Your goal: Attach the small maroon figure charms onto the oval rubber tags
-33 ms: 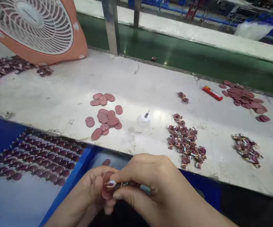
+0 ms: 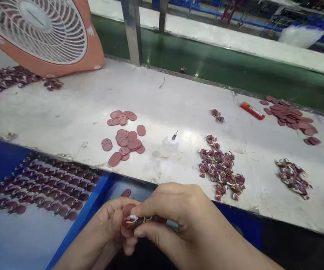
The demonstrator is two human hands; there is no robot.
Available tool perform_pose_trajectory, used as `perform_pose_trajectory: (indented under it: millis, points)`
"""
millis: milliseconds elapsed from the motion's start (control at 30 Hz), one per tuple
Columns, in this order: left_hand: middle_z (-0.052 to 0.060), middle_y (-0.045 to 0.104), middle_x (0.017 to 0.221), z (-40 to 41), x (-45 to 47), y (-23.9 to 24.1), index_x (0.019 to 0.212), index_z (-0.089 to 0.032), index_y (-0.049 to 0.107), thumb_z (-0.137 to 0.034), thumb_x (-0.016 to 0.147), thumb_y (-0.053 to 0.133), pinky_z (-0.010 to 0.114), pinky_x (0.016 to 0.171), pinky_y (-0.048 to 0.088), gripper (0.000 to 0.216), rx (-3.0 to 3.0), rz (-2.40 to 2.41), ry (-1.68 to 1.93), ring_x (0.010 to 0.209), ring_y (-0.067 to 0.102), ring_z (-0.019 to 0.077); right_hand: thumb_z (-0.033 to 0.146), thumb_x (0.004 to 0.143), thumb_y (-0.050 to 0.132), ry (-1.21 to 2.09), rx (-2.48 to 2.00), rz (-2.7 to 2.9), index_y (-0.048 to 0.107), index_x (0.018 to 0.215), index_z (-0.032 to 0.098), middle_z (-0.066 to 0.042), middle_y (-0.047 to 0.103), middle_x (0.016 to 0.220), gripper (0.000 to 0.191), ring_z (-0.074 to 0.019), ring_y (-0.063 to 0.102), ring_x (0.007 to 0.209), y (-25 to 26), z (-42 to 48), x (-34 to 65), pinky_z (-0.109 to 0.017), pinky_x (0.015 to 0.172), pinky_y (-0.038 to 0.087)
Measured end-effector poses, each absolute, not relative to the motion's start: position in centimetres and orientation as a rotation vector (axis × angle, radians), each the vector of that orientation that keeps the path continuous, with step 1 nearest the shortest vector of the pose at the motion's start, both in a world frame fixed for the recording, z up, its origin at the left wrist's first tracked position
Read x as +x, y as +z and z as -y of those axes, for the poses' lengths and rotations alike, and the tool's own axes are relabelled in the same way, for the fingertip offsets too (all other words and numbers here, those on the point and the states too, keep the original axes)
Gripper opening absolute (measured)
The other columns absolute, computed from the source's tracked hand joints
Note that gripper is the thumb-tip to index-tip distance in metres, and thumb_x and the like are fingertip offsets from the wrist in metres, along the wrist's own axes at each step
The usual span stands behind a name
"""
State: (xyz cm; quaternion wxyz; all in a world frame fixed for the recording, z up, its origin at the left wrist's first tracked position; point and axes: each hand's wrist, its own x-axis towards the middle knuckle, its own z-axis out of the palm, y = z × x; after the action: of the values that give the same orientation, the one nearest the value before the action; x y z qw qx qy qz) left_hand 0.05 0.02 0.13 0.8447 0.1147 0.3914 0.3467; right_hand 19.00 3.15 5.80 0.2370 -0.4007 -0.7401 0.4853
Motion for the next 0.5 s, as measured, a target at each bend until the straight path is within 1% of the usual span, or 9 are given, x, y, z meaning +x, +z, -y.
perform_pose_trajectory:
  millis: [133, 233, 333, 500]
  points:
    - [0.0, 0.072, 0.06, -0.1, 0.12, 0.58, 0.083, -0.016, 0.076, -0.046, 0.066, 0.081, 0.015, 0.05, 0.051, 0.035, 0.202, -0.84, 0.711, 0.051, 0.064, 0.0077, 0.012, 0.091, 0.066, 1.364, -1.063, 2.054, 0.068, 0.089, 0.022, 0.006, 0.069, 0.082, 0.01, -0.0045, 0.064, 0.074, 6.06, -3.41, 18.96, -0.011, 0.07, 0.046]
    - [0.0, 0.072, 0.059, -0.1, 0.07, 0.68, 0.081, -0.015, 0.076, -0.045, 0.066, 0.081, 0.015, 0.05, 0.051, 0.034, 0.193, -0.848, 0.705, 0.052, 0.064, 0.0079, 0.01, 0.091, 0.066, 1.329, -1.035, 2.077, 0.068, 0.097, 0.022, 0.005, 0.069, 0.082, 0.014, -0.005, 0.064, 0.075, 6.16, -3.46, 18.87, -0.01, 0.07, 0.047]
    - [0.001, 0.071, 0.06, -0.04, 0.06, 0.54, 0.081, -0.015, 0.076, -0.046, 0.067, 0.081, 0.016, 0.051, 0.051, 0.034, 0.207, -0.849, 0.703, 0.053, 0.064, 0.0082, 0.008, 0.091, 0.063, 1.249, -0.997, 2.136, 0.068, 0.103, 0.019, 0.003, 0.069, 0.082, 0.017, -0.0081, 0.064, 0.073, 6.19, -3.36, 18.79, -0.014, 0.07, 0.049]
    - [0.0, 0.07, 0.061, 0.02, 0.19, 0.49, 0.082, -0.016, 0.077, -0.045, 0.066, 0.082, 0.016, 0.051, 0.049, 0.033, 0.187, -0.831, 0.714, 0.052, 0.063, 0.0075, 0.005, 0.09, 0.061, 1.165, -0.96, 2.219, 0.067, 0.093, 0.017, 0.0, 0.067, 0.082, 0.014, -0.0105, 0.063, 0.074, 6.35, -3.25, 18.75, -0.017, 0.07, 0.051]
